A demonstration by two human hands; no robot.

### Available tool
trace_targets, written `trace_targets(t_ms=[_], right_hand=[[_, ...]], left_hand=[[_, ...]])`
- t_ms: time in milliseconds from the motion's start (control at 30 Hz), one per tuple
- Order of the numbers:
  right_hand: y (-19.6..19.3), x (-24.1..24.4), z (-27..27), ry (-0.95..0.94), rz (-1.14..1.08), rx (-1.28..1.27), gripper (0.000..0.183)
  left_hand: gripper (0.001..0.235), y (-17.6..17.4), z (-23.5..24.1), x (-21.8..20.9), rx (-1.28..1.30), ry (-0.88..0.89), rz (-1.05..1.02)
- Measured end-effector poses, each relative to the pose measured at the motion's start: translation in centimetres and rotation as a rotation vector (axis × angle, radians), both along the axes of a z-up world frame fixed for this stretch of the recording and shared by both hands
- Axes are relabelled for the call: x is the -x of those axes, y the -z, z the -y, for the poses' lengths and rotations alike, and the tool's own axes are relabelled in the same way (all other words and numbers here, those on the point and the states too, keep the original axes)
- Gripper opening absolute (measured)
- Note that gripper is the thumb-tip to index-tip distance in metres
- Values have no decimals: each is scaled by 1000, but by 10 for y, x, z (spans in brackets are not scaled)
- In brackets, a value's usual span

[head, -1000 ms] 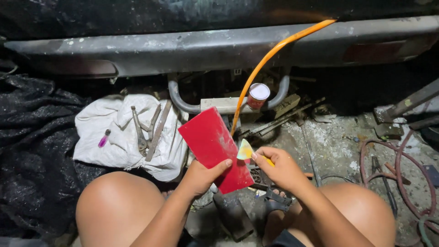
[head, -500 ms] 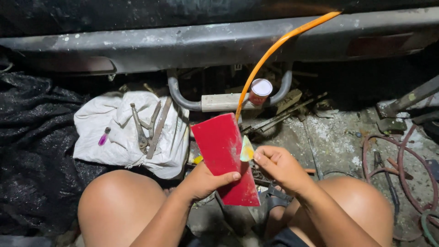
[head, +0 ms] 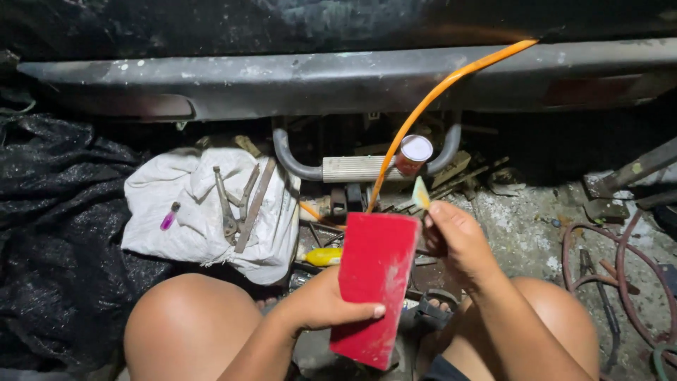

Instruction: The person sits on the ground in front of a car bumper, holding a red rectangular board and using a yellow putty knife to apply a white substance from a small container onto the board. They then spread the substance onto the car bumper surface.

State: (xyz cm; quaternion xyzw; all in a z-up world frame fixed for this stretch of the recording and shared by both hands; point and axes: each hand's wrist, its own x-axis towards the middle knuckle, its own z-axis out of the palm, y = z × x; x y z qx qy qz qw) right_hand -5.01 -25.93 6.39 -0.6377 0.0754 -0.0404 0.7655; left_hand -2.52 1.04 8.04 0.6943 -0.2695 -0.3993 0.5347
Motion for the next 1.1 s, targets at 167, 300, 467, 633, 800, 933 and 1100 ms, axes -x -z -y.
trace_targets(t_ms=[167, 300, 467, 633, 800, 933, 1100], right_hand=[[-6, -3, -15, 157, -15, 214, 34], [-10, -4, -26, 153, -10, 383, 23], [-3, -6, -30, 109, 79, 393, 15], [-6, -9, -37, 57, 163, 425, 15], [-5, -13, -43, 49, 194, 496, 20], [-6, -17, -47, 12, 222, 545, 22], [1, -16, -48, -36, 222, 618, 21]], left_hand=[[58, -1, -3, -2, 110, -360, -249], [61, -3, -8, -10, 277, -586, -460], [61, 3, -12, -5, 443, -627, -661], [68, 16, -20, -5, 493, -427, -771], [78, 63, -17, -2, 483, -414, -867], [76, 66, -16, 4, 553, -347, -801], [68, 72, -19, 6, 487, -307, -900]])
